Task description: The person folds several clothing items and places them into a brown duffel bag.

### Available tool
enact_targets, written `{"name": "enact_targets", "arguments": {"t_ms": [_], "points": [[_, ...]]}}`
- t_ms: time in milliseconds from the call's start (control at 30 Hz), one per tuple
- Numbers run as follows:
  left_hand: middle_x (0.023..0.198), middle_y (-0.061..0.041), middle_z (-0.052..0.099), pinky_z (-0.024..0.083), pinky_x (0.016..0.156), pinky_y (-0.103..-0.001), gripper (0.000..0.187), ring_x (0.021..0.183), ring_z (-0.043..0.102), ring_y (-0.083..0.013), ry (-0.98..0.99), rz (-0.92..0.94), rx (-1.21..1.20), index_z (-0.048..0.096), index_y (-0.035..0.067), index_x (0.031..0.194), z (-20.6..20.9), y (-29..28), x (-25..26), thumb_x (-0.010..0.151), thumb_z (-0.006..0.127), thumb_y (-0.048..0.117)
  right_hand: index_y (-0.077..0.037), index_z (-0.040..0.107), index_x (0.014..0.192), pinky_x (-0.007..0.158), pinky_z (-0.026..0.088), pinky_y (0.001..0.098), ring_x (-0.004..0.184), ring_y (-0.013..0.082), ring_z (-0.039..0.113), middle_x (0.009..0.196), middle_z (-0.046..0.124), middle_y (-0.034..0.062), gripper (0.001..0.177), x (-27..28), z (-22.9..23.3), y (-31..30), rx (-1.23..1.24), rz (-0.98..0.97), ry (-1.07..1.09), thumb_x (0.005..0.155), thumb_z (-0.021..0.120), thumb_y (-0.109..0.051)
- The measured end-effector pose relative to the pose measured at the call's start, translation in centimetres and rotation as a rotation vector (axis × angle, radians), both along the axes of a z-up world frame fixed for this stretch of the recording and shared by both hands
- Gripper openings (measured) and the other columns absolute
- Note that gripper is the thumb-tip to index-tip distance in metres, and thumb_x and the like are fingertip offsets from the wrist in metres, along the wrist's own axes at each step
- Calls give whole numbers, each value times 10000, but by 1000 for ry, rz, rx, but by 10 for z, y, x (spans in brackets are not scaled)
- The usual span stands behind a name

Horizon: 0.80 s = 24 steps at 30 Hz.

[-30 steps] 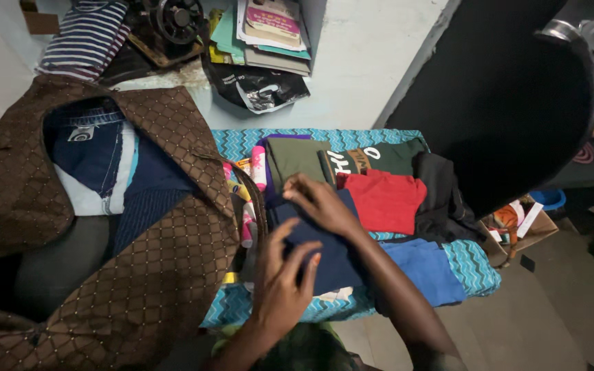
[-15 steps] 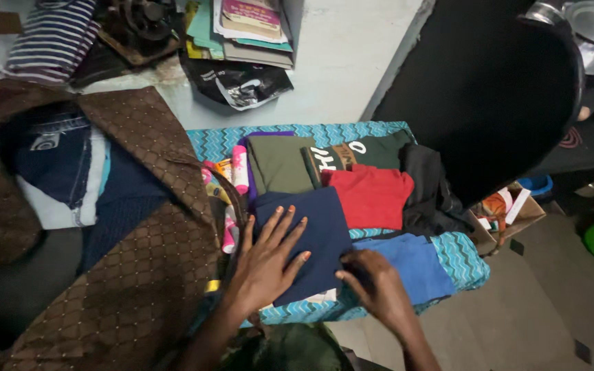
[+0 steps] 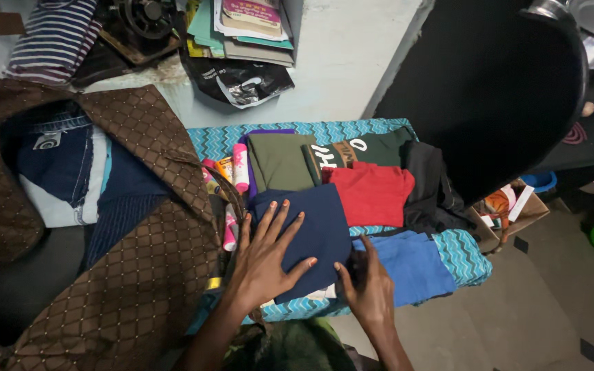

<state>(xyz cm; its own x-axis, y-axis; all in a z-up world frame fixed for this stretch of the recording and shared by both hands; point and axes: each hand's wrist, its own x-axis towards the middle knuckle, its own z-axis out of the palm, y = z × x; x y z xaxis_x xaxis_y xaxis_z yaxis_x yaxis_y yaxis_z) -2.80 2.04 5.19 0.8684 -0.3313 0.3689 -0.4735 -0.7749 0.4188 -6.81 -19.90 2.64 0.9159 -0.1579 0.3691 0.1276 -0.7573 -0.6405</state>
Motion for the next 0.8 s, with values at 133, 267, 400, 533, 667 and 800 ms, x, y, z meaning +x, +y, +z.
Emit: {"name": "enact_targets", "arguments": {"t_ms": [133,267,400,533,667,800], "points": [[1658,-151,249,80,1168,-673,954,1529,180,-330,83,23,36,424,177,1545,7,0,-2,788,695,691,-105,534,1336,665,570,395,710,296,737,838,731,120,546,5,-3,-10,108,8,186,835,751,-117],[1718,-115,182,67,1124,-741,1050,1536,142,-303,196,61,70,386,217,1591,11,1,0,732,710,726,-85,637,1114,680,573,395,706,303,721,788,702,132,295,3,-7,-33,208,-20,189,837,738,-74],[1677,-121,184,82,1138,-741,1049,1542,153,-306,147,59,45,364,175,1561,10,3,2,740,711,728,-53,680,944,791,518,451,852,352,661,841,712,125,231,10,-15,-26,-73,138,-57,728,736,4],[1682,-137,177,40,1132,-743,1013,1553,149,-312,139,70,84,367,151,1561,11,3,-1,767,687,692,-49,664,1001,870,507,466,957,372,630,948,691,145,246,11,-2,-17,-151,86,48,769,732,-4],[1685,-213,187,18,1153,-728,845,1559,168,-344,-80,60,122,357,19,1555,9,-11,-4,918,585,525,-45,661,1188,996,483,450,1176,386,599,1278,638,174,351,10,29,-5,-170,93,-164,841,685,-4],[1700,-219,212,25,1250,-662,662,1610,158,-336,-108,55,220,371,-12,1555,-3,-40,-12,1000,527,315,-37,565,1436,1205,377,443,1449,332,532,1522,578,167,441,19,50,21,238,514,-67,1013,597,-157]]}}
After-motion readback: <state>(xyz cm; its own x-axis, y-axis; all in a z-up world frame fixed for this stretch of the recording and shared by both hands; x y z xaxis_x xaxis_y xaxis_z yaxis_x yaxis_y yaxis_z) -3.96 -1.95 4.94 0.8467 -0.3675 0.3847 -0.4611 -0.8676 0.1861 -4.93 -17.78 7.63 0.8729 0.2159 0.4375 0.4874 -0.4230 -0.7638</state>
